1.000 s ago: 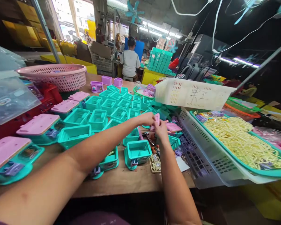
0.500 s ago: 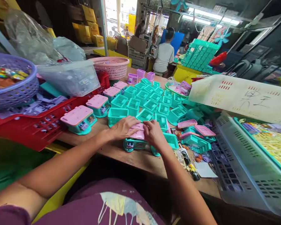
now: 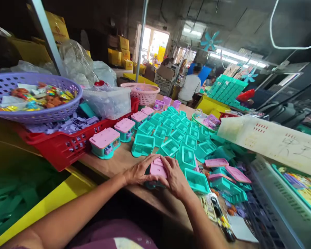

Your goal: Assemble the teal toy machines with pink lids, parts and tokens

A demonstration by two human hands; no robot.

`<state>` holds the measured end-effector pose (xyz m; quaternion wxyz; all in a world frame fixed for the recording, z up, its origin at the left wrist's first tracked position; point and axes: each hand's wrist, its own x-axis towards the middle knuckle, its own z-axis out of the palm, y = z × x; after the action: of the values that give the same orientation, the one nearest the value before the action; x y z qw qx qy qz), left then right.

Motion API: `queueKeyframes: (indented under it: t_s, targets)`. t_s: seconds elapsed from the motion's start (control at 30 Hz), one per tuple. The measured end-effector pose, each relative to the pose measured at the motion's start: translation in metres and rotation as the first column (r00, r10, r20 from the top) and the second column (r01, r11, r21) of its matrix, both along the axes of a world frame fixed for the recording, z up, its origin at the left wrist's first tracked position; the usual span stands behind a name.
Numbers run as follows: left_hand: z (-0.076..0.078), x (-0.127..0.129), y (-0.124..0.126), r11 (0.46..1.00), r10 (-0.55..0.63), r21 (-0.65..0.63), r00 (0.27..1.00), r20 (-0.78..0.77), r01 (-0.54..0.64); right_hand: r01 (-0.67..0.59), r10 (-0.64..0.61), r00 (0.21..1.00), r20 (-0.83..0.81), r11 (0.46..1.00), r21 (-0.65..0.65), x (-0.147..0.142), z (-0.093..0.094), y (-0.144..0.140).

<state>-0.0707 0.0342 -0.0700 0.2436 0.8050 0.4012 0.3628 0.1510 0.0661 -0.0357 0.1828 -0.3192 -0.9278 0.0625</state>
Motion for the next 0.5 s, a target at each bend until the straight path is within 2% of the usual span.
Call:
queueKeyframes:
  t_s: [0.13, 0.23, 0.33, 0.5]
  targets:
    - [-0.013, 0.002, -0.001, 1.000, 0.002, -0.010, 0.998, 0.063, -0.001, 0.035, -0.035, 0.999, 0.015, 0.999, 0.026, -0.003, -0.008, -0.001]
    - [-0.017, 0.002, 0.000, 1.000, -0.016, -0.020, 0.996, 0.090, 0.018, 0.049, -0.050, 0.998, 0.037, 0.999, 0.018, -0.004, -0.008, -0.002]
    - [-0.015, 0.000, 0.000, 0.998, -0.020, -0.055, 0.999, 0.031, 0.022, 0.068, -0.067, 0.995, 0.069, 0.998, -0.009, -0.004, -0.002, -0.003]
    - [-0.002, -0.012, -0.007, 0.994, -0.018, -0.111, 0.993, -0.114, 0.005, 0.079, -0.069, 0.986, 0.151, 0.995, -0.060, 0.001, 0.009, -0.008]
